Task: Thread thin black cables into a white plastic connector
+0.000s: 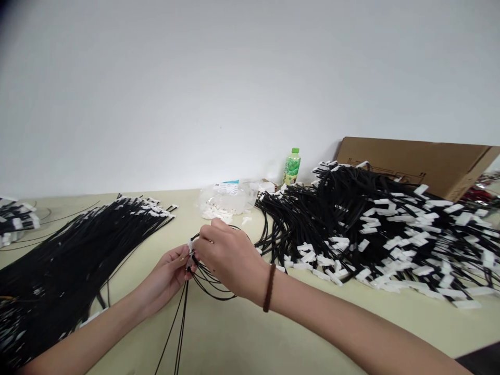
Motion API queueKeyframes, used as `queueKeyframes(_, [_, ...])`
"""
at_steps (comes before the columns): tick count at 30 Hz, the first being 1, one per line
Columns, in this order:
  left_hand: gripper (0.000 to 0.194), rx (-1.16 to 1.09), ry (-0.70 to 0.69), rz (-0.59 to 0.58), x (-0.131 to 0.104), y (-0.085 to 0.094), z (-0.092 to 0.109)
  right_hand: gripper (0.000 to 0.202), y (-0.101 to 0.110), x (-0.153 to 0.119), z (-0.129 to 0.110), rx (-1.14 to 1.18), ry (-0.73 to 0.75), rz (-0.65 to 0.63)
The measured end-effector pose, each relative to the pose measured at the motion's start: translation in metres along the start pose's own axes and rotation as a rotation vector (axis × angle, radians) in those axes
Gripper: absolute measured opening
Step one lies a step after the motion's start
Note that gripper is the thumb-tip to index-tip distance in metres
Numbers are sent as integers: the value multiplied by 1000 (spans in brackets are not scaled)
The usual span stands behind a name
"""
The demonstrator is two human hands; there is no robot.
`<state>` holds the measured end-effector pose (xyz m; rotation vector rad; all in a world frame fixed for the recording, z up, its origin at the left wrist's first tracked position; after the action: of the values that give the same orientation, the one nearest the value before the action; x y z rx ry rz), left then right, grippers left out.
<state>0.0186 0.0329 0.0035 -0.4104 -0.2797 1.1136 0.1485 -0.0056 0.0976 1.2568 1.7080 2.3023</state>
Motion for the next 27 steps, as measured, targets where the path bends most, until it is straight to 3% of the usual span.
queueKeyframes(11, [26,73,9,-15,-2,-5,2,14,-20,-8,7,-207,61,-139])
queueKeyframes(27, [25,152,-37,-85,-3,-6,0,12,-30,-6,0,-171,130,-147])
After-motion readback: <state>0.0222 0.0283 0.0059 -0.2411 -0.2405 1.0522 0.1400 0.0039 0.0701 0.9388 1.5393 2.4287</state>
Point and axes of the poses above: each hand's wrist, its own x-axis towards the middle knuckle, its own y-axis out of the back of the hand, z = x × y, the point moved 4 cm from there along x, towards the middle knuckle, and after that the axes turned 7 degrees about -z, right-handed, at the moved point
